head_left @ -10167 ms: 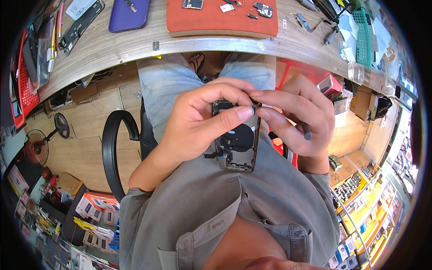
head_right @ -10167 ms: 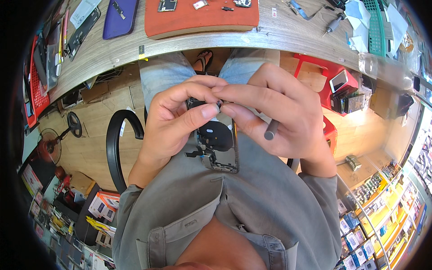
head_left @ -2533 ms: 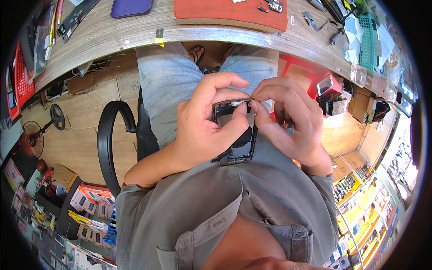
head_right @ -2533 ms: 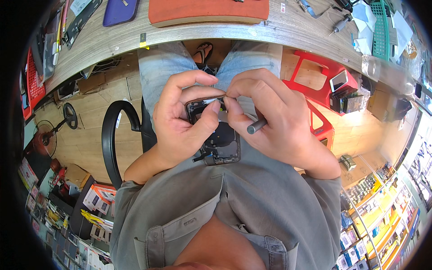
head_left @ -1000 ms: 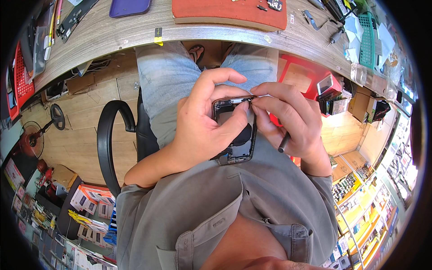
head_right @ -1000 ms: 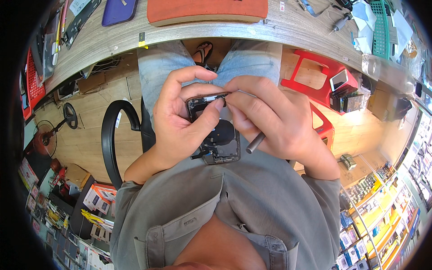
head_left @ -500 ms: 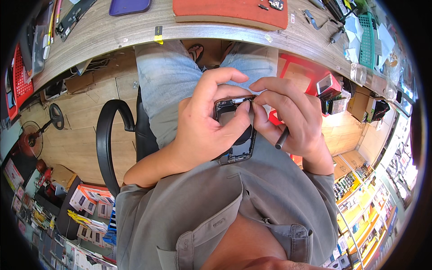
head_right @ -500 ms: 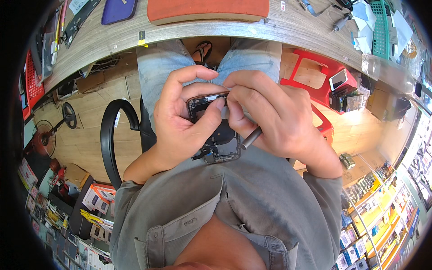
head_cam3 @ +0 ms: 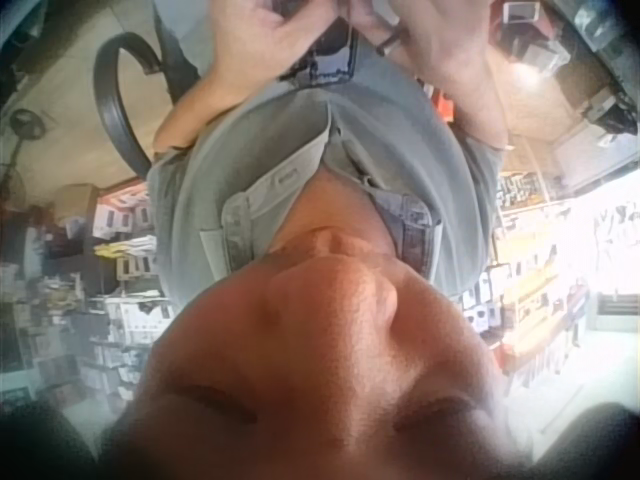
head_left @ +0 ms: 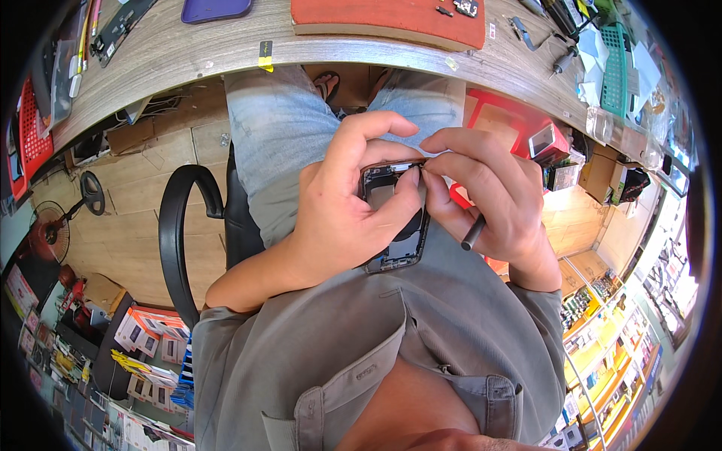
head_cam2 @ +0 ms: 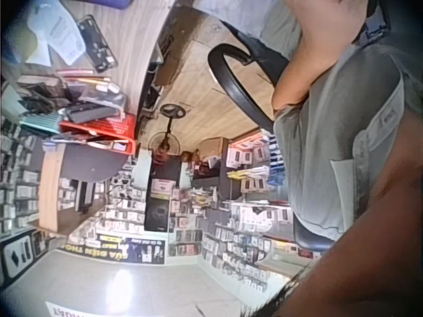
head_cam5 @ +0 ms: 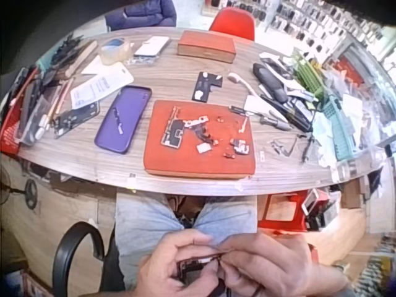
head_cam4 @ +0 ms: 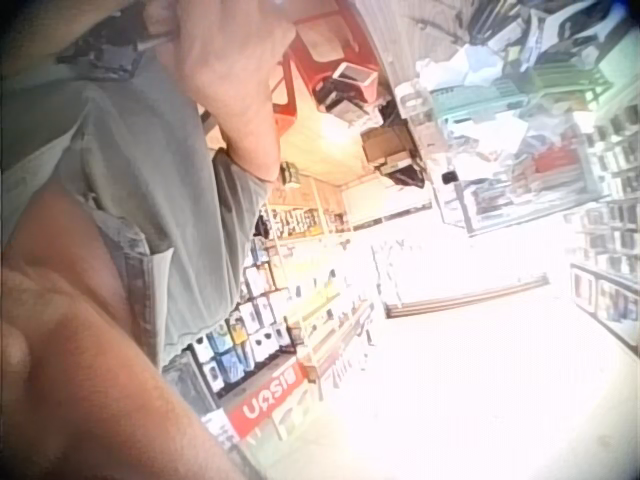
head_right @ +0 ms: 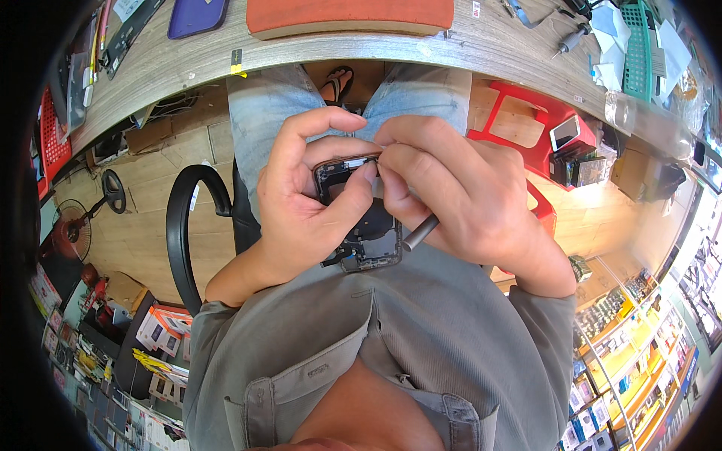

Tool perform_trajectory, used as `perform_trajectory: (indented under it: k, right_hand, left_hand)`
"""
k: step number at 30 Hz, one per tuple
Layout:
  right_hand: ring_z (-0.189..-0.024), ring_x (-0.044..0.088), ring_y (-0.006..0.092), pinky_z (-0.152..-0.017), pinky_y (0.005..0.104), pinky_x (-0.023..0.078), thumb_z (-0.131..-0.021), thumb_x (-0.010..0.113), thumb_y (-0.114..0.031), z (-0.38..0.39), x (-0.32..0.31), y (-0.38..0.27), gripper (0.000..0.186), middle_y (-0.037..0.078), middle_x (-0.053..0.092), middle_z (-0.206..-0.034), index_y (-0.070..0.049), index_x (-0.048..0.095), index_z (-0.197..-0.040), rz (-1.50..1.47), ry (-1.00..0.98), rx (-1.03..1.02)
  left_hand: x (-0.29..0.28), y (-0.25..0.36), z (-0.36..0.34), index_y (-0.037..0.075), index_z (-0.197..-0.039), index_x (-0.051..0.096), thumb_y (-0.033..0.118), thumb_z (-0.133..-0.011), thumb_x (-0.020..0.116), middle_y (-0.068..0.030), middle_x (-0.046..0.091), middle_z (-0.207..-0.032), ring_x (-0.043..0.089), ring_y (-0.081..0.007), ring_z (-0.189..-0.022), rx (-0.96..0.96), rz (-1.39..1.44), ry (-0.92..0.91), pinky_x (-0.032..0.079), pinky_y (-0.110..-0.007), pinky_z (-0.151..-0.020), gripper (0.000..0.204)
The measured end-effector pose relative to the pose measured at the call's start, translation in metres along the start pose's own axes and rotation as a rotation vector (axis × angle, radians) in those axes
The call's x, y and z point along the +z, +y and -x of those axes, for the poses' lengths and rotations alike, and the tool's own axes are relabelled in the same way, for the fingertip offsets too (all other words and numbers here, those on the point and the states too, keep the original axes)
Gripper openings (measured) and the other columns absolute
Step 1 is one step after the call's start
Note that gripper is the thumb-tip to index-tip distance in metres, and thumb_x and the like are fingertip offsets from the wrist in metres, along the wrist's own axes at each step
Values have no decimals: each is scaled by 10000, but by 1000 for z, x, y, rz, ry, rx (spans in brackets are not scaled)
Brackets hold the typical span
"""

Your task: The person disassembles a smartphone, removes screws, and detaches internal components using a screwdriver and tweezers. The person places removed parts on a red mat and continues to manipulate the phone's internal frame.

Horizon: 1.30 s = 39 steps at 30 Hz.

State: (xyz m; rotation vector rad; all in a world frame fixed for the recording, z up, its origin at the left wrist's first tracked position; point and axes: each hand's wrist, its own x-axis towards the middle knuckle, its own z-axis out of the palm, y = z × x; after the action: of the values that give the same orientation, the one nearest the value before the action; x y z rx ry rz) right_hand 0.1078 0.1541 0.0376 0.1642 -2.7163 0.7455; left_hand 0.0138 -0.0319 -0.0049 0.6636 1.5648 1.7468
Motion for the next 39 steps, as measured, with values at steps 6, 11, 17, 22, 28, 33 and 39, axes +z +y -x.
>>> perform_trajectory:
  k: [6,11,17,22,28,33,39]
  right_hand:
    - [-723,746,223,-580,322,593,-747,841,39,6,-3,-2,310,130,771,-1065,3,742,-1039,80,-21,-58]
    - [-725,749,207,-573,312,596,-739,850,24,12,-6,1,351,128,777,-1064,6,761,-1079,142,-48,-128]
    - [-704,713,174,-555,290,554,-746,840,-11,14,-11,3,347,136,776,-1103,17,773,-1086,185,-83,-192]
    - [-607,564,106,-489,262,429,-736,776,-112,16,-6,10,354,137,749,-1141,43,787,-1054,237,-23,-291]
    - [-603,552,106,-485,261,415,-717,766,-107,16,-5,10,351,144,751,-1131,51,791,-1029,249,-19,-305]
    - [-593,520,105,-475,258,380,-728,815,-60,12,-7,6,272,145,756,-1120,58,786,-971,310,-23,-344]
    - [-582,493,106,-469,256,349,-755,837,-37,12,-9,5,200,138,763,-1126,51,785,-928,358,-43,-369]
  left_hand:
    - [0,0,-2,-33,-1414,479,-133,-984,681,-186,784,-1160,722,-126,-1056,2,9,5,569,-247,-898,485]
    - [0,-3,-2,-36,-1408,482,-137,-979,682,-180,782,-1146,727,-131,-1040,30,-9,11,574,-246,-894,484]
    - [1,-1,-2,-36,-1401,491,-136,-977,683,-165,787,-1129,724,-109,-1009,1,-9,11,570,-233,-864,476]
    - [2,-2,-2,-35,-1398,495,-136,-977,685,-164,790,-1123,723,-107,-1001,0,-16,14,570,-233,-857,473]
    - [2,-2,-3,-38,-1396,494,-137,-974,685,-169,790,-1129,725,-113,-1008,11,-23,19,574,-240,-863,474]
    - [2,0,-3,-42,-1395,492,-137,-974,683,-177,786,-1135,728,-120,-1017,-2,-23,19,575,-243,-873,473]
    - [1,-1,-3,-47,-1396,490,-140,-982,675,-173,780,-1144,725,-120,-1029,1,-10,7,571,-241,-885,463]
